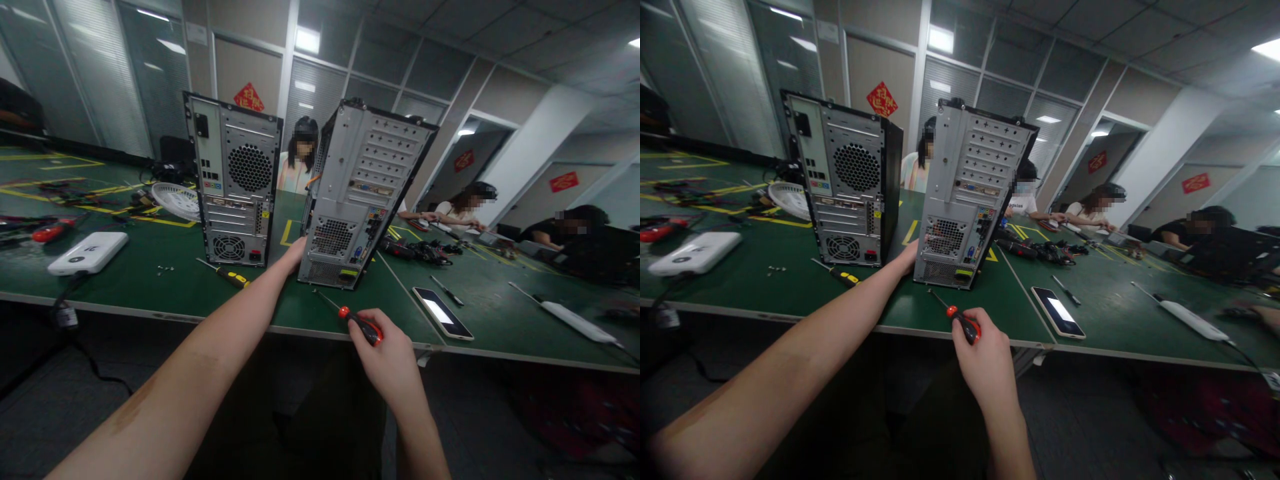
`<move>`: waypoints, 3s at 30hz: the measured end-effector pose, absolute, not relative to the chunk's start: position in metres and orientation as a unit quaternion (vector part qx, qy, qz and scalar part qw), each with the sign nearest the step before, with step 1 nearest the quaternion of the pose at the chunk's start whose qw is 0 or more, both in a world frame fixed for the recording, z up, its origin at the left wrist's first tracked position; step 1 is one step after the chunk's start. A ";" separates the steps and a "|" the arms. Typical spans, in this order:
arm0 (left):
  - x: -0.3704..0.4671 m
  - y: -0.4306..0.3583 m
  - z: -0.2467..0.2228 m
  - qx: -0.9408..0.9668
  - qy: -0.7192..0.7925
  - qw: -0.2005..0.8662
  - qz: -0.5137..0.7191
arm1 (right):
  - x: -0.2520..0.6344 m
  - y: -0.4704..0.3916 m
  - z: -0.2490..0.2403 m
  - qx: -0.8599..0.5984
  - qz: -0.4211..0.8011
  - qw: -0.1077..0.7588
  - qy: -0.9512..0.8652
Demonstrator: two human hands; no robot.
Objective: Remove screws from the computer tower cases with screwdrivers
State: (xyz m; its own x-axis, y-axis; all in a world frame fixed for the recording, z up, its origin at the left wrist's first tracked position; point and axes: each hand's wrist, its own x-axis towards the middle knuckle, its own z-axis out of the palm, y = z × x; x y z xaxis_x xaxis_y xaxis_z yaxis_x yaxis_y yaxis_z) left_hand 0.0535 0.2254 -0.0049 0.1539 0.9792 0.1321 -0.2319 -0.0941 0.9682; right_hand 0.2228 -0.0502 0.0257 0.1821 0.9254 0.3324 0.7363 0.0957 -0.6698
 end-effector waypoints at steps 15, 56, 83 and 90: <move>0.051 0.218 0.002 0.512 0.403 0.549 0.523 | 0.246 -0.055 0.038 -0.678 0.125 0.412 -0.595; 0.053 0.232 -0.008 0.526 0.377 0.535 0.544 | 0.219 -0.028 0.002 -0.598 0.093 0.389 -0.694; 0.052 0.233 -0.008 0.517 0.386 0.547 0.534 | 0.225 -0.027 -0.004 -0.545 0.010 0.362 -0.757; 0.053 0.233 -0.010 0.521 0.375 0.534 0.549 | 0.227 -0.023 -0.008 -0.529 -0.015 0.367 -0.765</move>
State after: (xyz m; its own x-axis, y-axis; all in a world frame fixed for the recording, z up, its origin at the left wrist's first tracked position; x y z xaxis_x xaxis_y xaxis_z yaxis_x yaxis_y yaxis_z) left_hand 0.0532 0.2334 -0.0097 0.1150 0.9784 0.1719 -0.1961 -0.1473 0.9695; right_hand 0.2270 -0.0232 -0.0084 -0.1713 0.7984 0.5772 0.8207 0.4398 -0.3648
